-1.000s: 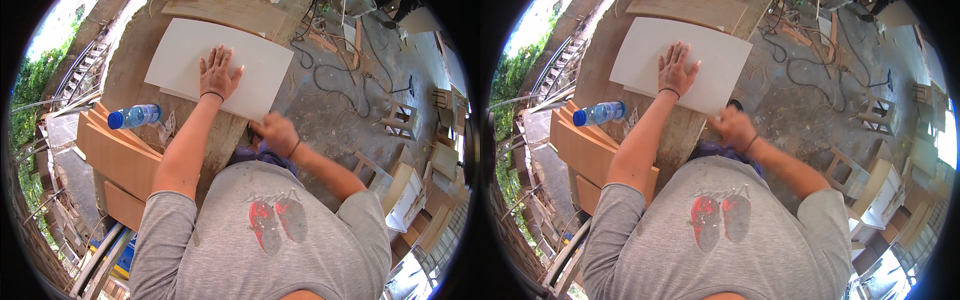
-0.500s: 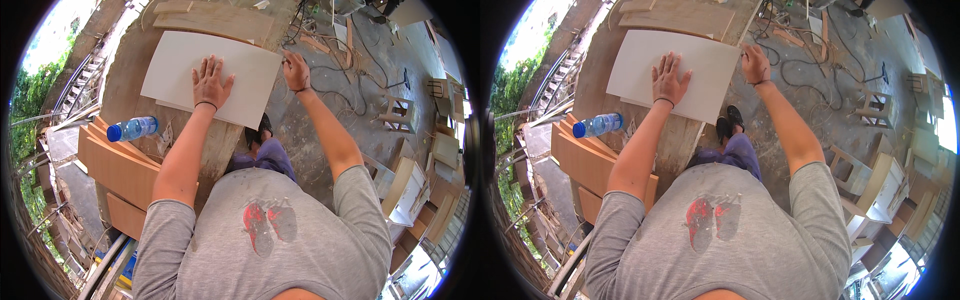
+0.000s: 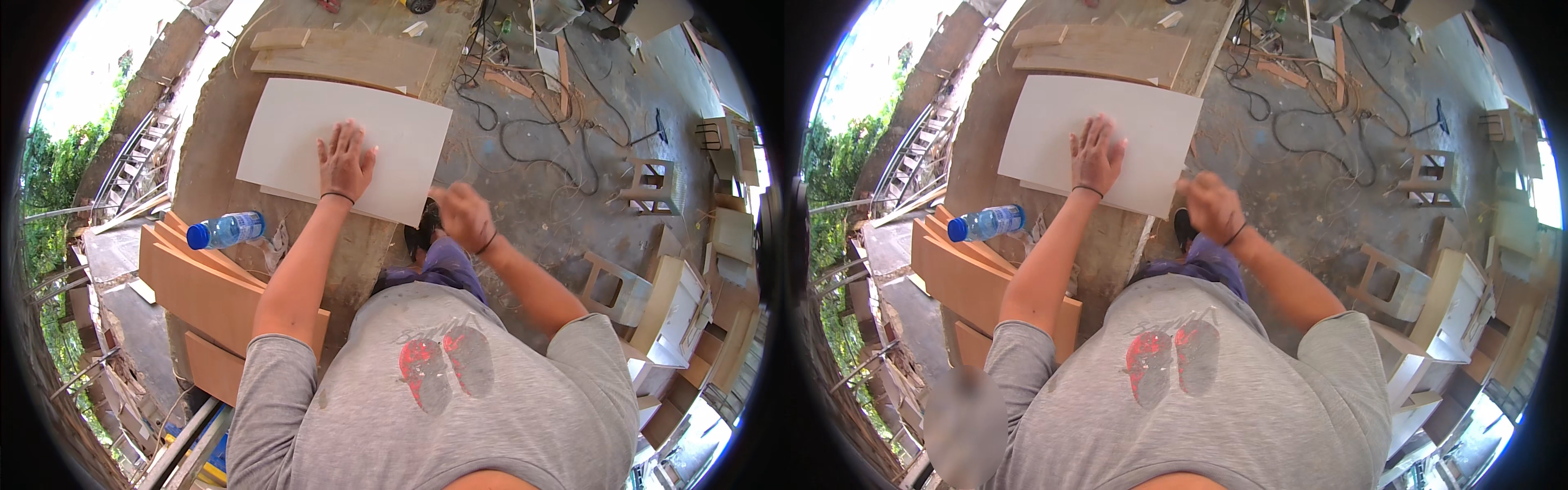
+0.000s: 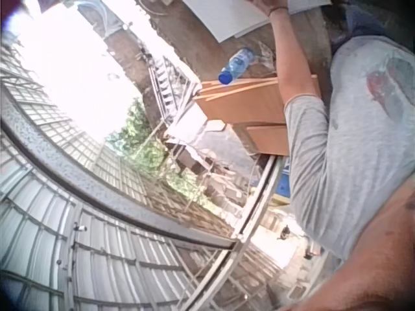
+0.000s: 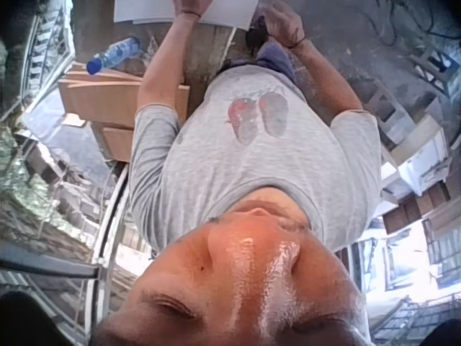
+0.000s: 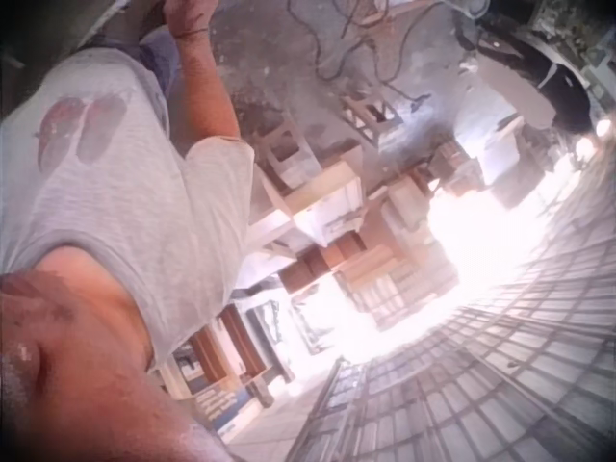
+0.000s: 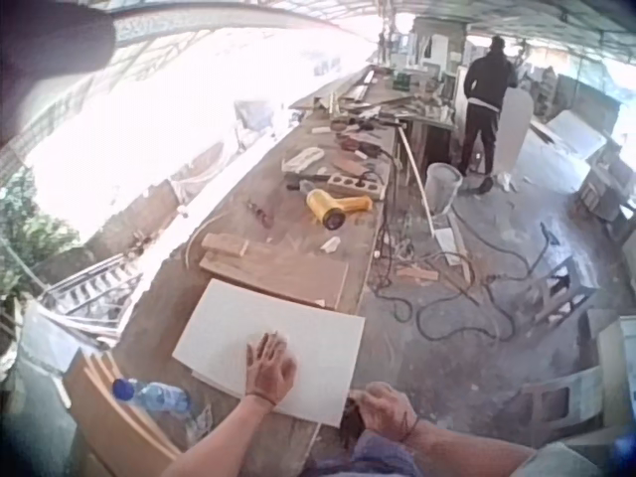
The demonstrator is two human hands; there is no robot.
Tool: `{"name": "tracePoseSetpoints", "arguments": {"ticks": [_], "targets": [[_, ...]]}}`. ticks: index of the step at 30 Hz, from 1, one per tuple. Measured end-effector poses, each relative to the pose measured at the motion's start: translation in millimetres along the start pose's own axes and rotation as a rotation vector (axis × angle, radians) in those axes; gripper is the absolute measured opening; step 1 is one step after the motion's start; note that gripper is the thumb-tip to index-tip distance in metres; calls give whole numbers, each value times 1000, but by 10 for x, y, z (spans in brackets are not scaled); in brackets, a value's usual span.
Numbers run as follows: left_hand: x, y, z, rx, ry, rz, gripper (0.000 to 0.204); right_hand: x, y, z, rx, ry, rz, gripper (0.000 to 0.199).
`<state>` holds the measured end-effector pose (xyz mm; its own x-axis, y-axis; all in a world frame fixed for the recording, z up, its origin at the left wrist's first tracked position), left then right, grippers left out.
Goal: The person trims the edges of white and wood-grain panels using a utility knife and sands the edges with a sanding block.
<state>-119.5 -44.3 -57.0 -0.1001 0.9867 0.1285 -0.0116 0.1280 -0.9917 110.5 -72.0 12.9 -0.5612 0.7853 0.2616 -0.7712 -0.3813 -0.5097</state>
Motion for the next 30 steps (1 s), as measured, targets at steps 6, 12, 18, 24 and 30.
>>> {"name": "tracePoseSetpoints", "arguments": {"ticks": [6,12,18,24,30], "targets": [[-407,-327,-722,-117,373,113,78,29,-278,-312,91,180,-204,29],[-520,-337,-770,-163,392,195,99,-330,37,-475,294,326,-245,28],[-566,-282,-734,-19,467,255,106,-480,220,-761,483,533,-298,25],[-429,-347,-569,-237,425,194,90,-337,701,-754,1088,848,130,16],[-55,-155,761,62,-364,108,80,-230,461,-834,1051,849,-107,19]]}}
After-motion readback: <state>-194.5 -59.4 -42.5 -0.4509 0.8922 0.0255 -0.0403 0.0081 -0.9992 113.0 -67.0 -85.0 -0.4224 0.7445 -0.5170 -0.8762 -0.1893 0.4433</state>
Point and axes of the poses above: each hand's wrist, its own x-axis towards the middle knuckle, its own y-axis out of the palm, z = x × y, the point moved 8 cm from there along x, towards the middle knuckle, and after that the axes turned 15 degrees about x, right-handed, at the moved point
